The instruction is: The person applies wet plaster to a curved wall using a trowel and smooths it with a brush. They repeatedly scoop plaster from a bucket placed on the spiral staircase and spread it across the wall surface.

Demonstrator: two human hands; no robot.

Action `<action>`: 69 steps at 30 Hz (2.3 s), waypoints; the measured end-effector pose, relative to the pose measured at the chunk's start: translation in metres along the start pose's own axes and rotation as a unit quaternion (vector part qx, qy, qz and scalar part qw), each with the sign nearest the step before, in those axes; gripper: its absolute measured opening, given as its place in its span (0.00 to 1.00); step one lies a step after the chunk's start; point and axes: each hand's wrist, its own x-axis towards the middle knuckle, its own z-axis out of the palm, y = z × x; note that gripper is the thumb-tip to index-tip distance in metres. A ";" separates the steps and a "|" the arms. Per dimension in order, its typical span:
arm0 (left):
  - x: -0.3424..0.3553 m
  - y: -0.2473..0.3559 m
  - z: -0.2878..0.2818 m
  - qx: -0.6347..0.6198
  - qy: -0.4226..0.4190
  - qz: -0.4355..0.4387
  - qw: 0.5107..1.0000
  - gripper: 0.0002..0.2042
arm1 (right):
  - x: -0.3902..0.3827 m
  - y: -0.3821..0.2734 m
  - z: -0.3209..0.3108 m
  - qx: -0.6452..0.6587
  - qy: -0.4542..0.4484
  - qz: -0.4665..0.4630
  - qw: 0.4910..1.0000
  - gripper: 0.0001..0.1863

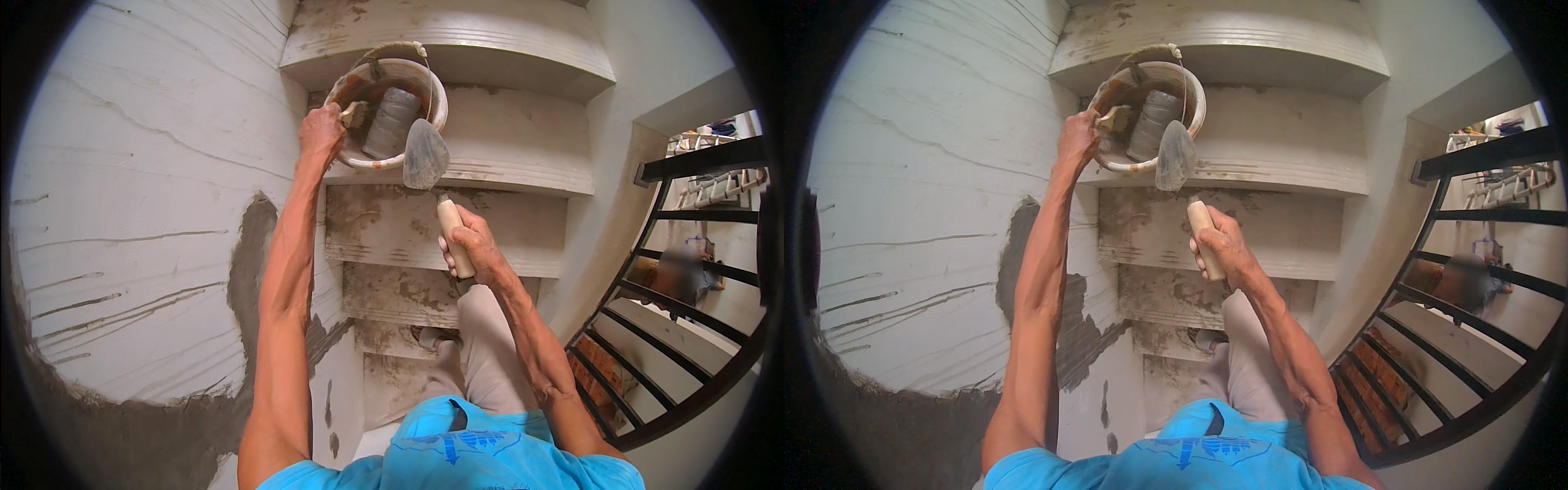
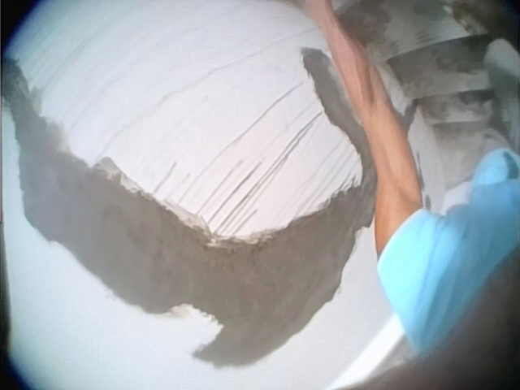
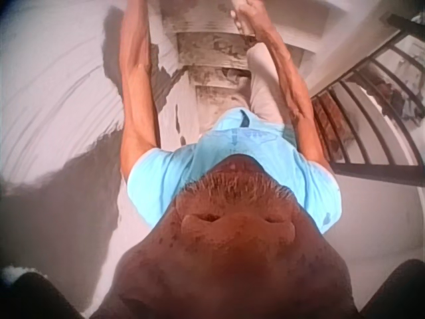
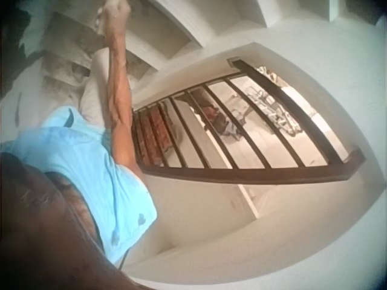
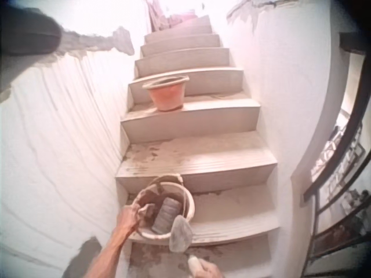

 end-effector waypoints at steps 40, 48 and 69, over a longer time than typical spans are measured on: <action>-0.034 0.001 -0.044 0.006 0.034 0.139 0.990 0.06 | 0.039 -0.030 0.011 -0.269 0.021 -0.072 0.960 0.29; -0.018 0.002 -0.021 0.019 -0.002 0.103 0.994 0.06 | -0.005 -0.053 0.023 -0.663 0.179 -0.226 0.691 0.36; 0.013 -0.017 -0.004 -0.066 0.041 0.049 0.996 0.11 | -0.028 -0.045 0.004 -0.666 0.221 -0.239 0.672 0.35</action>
